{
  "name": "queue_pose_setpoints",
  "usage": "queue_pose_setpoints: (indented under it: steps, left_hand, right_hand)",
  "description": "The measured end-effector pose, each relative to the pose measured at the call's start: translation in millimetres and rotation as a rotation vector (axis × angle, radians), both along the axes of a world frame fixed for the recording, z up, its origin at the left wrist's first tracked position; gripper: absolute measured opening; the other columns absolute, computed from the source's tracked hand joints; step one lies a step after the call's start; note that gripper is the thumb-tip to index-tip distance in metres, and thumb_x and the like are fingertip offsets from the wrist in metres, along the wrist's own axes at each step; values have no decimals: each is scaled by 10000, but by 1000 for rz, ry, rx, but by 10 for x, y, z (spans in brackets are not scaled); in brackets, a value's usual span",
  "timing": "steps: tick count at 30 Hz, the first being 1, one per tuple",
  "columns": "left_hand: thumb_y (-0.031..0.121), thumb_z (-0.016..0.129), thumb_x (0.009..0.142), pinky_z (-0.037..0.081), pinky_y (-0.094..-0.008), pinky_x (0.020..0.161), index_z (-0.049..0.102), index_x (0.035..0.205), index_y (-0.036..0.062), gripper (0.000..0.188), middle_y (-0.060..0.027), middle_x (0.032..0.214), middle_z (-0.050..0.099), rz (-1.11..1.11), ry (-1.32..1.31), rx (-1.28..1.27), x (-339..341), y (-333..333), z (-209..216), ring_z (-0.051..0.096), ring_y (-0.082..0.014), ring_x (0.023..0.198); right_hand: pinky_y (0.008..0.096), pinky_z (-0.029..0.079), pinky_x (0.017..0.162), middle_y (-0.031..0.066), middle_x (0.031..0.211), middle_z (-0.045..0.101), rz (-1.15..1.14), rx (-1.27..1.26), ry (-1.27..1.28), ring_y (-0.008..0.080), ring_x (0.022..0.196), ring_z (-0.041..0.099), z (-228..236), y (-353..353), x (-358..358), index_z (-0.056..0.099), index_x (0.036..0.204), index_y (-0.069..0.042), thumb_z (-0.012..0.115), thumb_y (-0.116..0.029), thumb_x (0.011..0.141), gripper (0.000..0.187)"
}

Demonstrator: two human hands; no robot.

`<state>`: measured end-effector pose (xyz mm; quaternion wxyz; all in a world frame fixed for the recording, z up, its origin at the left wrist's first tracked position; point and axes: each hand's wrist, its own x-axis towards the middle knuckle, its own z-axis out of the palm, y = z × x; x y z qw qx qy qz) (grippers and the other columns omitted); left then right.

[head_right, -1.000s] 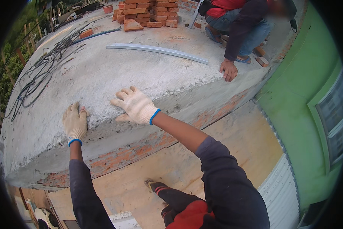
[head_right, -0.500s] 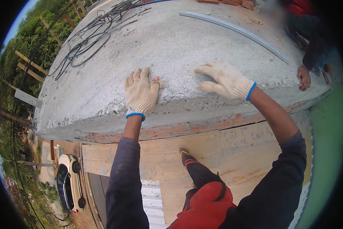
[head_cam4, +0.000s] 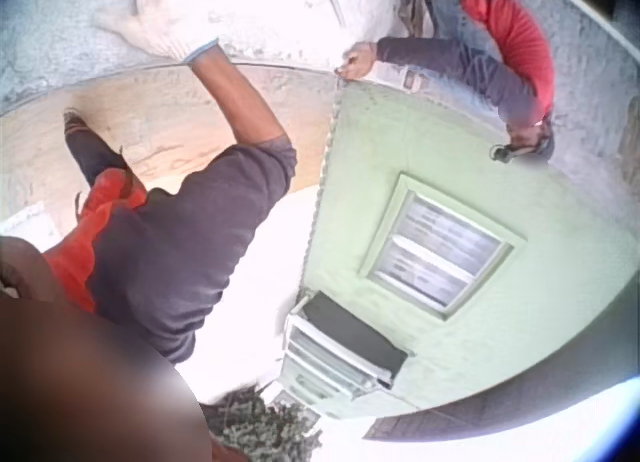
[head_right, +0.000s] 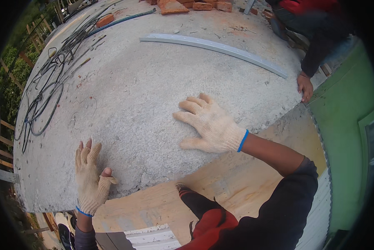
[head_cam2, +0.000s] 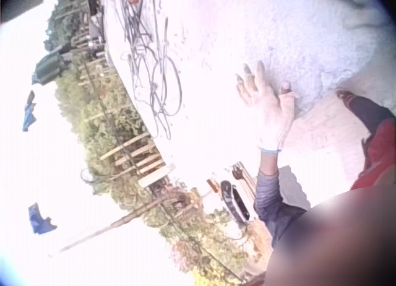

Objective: The person walks across a rooftop, steps onto a wooden board, and then gathers a bundle of metal rods. They carry the rods into the building and walk up a staircase.

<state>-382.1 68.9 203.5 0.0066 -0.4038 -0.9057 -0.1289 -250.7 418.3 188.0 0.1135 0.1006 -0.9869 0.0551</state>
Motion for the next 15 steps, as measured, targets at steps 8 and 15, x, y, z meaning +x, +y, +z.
queue_pose_setpoints:
  steps: [8,15]
  left_hand:
    - [367,600,812,210,-644,1155,454,1443,45,723,-283,1504,386,-78,-15,32,-189,-86,-248,292,-505,1411]
    - [392,706,752,228,-623,1151,481,1403,34,776,-324,1445,431,177,-121,-256,-235,17,-9,325,-509,1388]
  right_hand:
    - [575,281,1122,241,1327,507,-190,-149,-39,388,1298,445,134,37,-27,555,1303,-42,668,-589,824,736]
    - [616,295,1085,255,1307,506,-366,-251,-89,403,1278,450,201,31,-78,554,1286,-46,690,-590,803,740]
